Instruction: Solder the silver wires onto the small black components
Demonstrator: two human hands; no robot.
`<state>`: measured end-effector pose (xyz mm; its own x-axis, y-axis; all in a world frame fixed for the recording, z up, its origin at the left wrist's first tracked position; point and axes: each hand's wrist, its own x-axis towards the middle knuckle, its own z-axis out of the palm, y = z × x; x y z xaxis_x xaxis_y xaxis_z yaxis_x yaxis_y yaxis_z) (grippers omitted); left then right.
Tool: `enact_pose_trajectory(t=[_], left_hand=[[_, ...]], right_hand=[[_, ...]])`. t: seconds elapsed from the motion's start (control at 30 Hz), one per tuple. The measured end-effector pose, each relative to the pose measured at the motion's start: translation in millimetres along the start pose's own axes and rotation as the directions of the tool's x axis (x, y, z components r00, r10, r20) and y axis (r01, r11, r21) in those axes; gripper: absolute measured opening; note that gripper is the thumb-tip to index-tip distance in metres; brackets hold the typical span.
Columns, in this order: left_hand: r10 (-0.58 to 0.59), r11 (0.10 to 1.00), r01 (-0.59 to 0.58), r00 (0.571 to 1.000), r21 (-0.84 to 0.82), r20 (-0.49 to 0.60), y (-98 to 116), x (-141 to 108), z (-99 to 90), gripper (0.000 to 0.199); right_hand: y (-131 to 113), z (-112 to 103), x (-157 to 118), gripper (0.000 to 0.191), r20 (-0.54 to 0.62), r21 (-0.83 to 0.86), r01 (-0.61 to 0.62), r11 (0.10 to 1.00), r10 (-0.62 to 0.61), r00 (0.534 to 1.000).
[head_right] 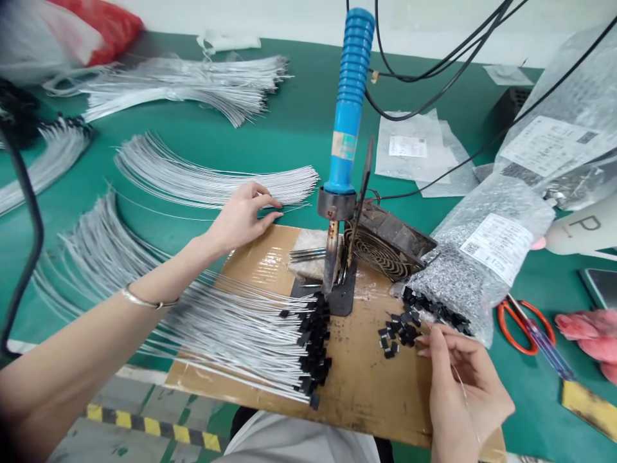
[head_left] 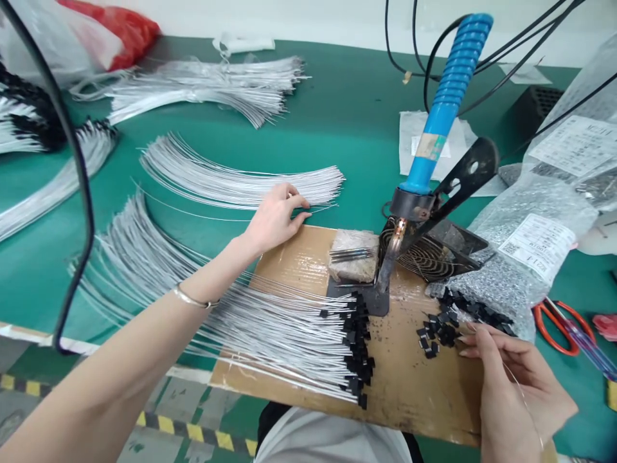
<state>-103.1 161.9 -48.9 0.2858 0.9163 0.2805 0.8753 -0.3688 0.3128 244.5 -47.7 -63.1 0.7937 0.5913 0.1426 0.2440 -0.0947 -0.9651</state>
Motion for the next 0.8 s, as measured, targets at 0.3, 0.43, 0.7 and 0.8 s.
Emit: enact_pose_trajectory(t=[0.3,0.43,0.7,0.8], left_hand=[[-0.001,1.000,0.000,0.999,-0.016,-0.047,-16.3,1.8,-0.8,0.015],[-0.047,0.997,0.037,0.986,-0.060,-0.159,-16.4,-0.2,-11.8,0.020],[-0.178,0.971,0.117,0.937,-0.210,-0.300,11.0,-11.9,-56.7,0.016],[-0.188,0.963,0.123,0.944,-0.240,-0.272,18.0,-15.9,-67.8,0.017]], right_hand=[[1.4,0.7,1.5,0.027,0.022,-0.011,0.043,0.999,-0.042,0.999],[3.5,-2.0,3.2,0.026,0.052,-0.018,0.055,0.998,-0.054,0.997],[0.1,0.3,0.3,0.024,0.032,-0.006,0.034,0.999,-0.034,0.999],[1.9,-0.3,0.7,0.023,0.026,0.005,0.041,0.999,-0.041,0.999]])
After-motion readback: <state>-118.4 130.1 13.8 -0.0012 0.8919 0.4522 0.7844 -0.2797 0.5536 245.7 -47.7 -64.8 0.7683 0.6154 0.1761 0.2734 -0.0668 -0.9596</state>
